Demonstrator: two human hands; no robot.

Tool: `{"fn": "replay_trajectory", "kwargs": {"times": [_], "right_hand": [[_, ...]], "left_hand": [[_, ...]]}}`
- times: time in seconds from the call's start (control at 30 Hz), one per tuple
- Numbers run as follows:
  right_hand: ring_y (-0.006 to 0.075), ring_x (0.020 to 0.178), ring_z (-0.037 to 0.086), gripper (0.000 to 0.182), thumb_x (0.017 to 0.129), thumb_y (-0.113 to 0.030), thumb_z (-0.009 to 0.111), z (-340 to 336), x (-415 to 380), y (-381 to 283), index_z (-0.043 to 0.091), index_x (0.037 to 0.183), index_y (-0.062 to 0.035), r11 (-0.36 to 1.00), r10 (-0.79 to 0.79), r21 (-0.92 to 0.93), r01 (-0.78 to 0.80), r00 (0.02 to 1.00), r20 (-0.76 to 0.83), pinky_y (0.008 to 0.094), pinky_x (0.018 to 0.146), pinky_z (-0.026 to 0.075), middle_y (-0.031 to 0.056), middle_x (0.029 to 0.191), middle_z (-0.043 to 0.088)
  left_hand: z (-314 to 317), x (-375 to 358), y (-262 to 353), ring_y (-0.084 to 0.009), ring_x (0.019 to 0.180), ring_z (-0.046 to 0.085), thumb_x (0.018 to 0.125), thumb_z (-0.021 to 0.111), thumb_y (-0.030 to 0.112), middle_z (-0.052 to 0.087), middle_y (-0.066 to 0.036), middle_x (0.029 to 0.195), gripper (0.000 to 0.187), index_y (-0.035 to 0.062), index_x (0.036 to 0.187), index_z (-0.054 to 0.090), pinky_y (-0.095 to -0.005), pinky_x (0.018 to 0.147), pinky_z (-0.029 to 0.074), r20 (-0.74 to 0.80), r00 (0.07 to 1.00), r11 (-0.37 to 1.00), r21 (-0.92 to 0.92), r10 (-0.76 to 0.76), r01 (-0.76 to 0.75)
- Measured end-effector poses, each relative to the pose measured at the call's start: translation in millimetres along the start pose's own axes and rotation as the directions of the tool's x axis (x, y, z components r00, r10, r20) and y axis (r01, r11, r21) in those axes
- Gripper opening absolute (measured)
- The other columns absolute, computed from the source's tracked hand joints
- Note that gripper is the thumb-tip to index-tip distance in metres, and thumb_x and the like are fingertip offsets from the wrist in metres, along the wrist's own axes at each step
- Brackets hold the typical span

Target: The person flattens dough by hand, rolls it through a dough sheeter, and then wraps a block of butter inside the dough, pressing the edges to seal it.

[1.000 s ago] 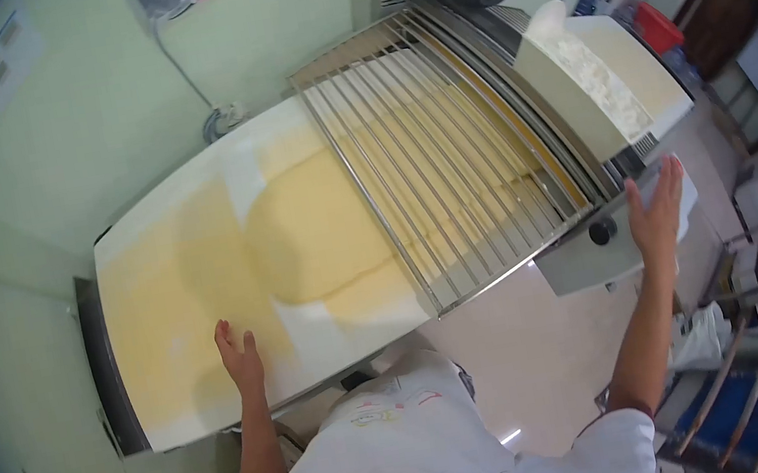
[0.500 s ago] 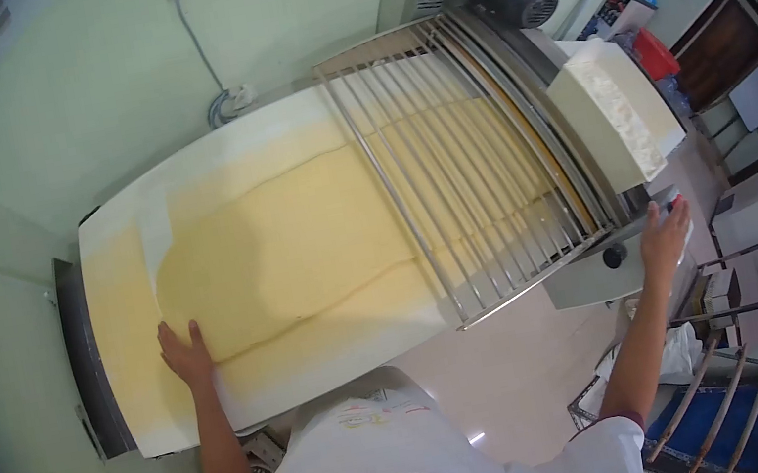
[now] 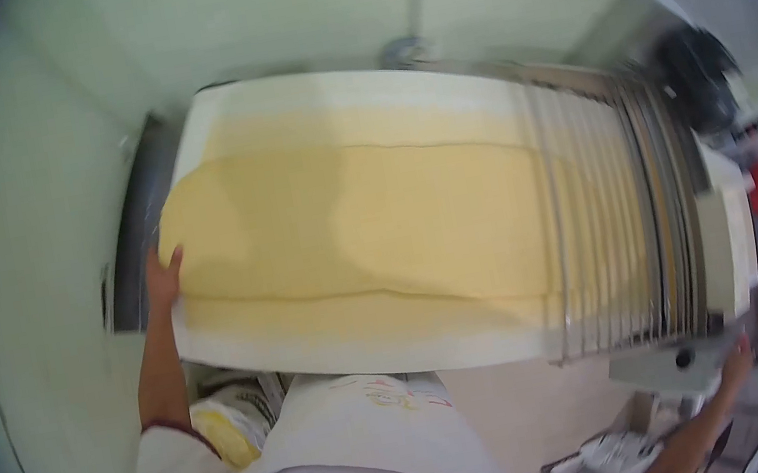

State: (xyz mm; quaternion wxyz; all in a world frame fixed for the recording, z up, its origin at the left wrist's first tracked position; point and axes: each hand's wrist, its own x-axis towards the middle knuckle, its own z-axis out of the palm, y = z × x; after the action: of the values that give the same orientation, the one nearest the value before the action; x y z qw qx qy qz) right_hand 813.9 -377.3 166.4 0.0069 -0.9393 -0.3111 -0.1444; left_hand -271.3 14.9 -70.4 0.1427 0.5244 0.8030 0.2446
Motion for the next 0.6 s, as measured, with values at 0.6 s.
{"fn": "replay_trajectory", "kwargs": {"times": [0.6], "right_hand": [[0.0337, 0.117, 0.055, 0.032, 0.089, -0.009, 0.061, -39, -392, -1038, 0.062, 0.12, -0.0065, -0.613, -0.788, 0.538, 0.578, -0.5, -0.359, 0.0414, 0.101, 0.042, 0.0177, 0.122, 0.061]], "left_hand": [[-23, -28, 17, -0.0149, 0.104, 0.06, 0.089, 0.064, 0.006, 0.062, -0.011, 0.118, 0.057, 0.0002, 0.141, 0.042, -0.0281, 0.091, 0.047, 0.242, 0.898, 0.249, -0.905, -0.369, 0.346]]}}
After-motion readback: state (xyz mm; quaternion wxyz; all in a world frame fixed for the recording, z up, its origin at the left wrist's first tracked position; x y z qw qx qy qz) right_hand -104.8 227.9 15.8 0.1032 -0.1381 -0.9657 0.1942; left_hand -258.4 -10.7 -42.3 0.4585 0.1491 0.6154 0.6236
